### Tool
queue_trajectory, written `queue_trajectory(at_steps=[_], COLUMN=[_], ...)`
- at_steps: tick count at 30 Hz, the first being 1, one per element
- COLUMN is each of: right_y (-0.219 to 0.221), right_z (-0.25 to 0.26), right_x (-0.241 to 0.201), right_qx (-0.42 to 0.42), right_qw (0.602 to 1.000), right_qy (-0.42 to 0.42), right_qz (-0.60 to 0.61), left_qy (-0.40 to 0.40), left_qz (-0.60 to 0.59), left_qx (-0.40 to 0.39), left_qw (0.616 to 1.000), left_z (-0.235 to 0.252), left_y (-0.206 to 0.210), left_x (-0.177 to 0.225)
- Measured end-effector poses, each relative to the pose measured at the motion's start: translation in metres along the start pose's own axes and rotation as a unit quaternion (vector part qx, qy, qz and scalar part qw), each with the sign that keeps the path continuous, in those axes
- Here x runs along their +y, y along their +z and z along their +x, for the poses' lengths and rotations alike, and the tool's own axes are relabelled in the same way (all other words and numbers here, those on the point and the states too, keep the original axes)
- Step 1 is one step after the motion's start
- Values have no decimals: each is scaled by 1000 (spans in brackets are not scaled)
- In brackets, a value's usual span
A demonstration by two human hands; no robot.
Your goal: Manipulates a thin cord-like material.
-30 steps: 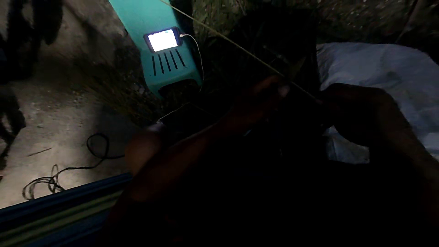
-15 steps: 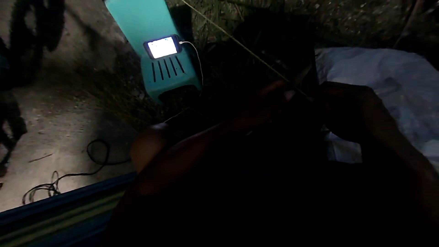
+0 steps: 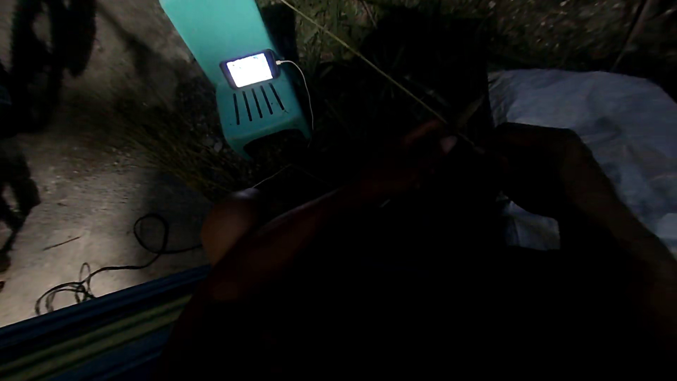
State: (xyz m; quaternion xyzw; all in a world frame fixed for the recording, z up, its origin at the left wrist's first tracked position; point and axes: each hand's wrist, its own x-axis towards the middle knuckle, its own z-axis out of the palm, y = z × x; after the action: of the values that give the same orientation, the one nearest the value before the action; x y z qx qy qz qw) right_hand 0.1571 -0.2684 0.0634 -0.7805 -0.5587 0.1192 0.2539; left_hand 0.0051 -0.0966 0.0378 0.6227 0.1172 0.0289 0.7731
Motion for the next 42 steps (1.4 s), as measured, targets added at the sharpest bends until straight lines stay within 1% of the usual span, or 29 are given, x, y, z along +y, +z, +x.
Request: queue_trajectory(at_steps=[2,5,7,9,12,15,17,20,24,27,28,30,32,34,35,36,38,40,42], right_y=[0,1,0,0,-2,-1,-1,1,7,6,5,3,3,5,7,6,2,0,1], right_z=[-2,-4,-6,-7,-9,-12,-14,-15,-15,-10,-8,-3,2,7,10,12,14,15,18], right_x=[1,3,1,-1,-3,-2,-3,-9,-19,-22,-22,-24,-28,-27,-25,-24,-26,-25,-20], right_qx=[1,5,3,7,-1,0,4,10,-1,-19,-22,-31,-37,-25,-16,-14,-25,-26,-18], right_qw=[1000,1000,1000,1000,1000,1000,999,997,982,969,968,970,968,967,970,974,980,982,983], right_qy=[-10,-22,-23,-22,-7,6,10,36,108,135,124,110,120,107,91,82,93,98,86], right_qz=[3,2,3,5,11,26,34,66,155,206,217,215,219,231,225,209,175,161,164], left_qy=[7,-4,-14,-6,10,-3,3,8,-5,-27,-19,-1,5,-9,-5,9,72,128,132], left_qz=[2,8,5,-1,2,19,21,22,47,36,27,29,66,99,93,71,0,-39,-46], left_qx=[-2,7,6,4,2,4,2,-2,-16,33,60,87,79,66,73,96,147,161,163], left_qw=[1000,1000,1000,1000,1000,1000,1000,1000,999,998,998,996,995,993,993,993,987,978,977], left_z=[-1,-4,-5,-4,-5,-6,-6,-6,-9,-9,-7,-2,-2,-5,-5,-3,4,6,4], left_y=[1,4,5,5,6,8,8,10,15,9,5,-6,-10,-8,-11,-18,-45,-70,-72], left_x=[-1,2,2,-1,-3,0,-2,-4,-1,10,13,14,14,15,16,19,27,35,37])
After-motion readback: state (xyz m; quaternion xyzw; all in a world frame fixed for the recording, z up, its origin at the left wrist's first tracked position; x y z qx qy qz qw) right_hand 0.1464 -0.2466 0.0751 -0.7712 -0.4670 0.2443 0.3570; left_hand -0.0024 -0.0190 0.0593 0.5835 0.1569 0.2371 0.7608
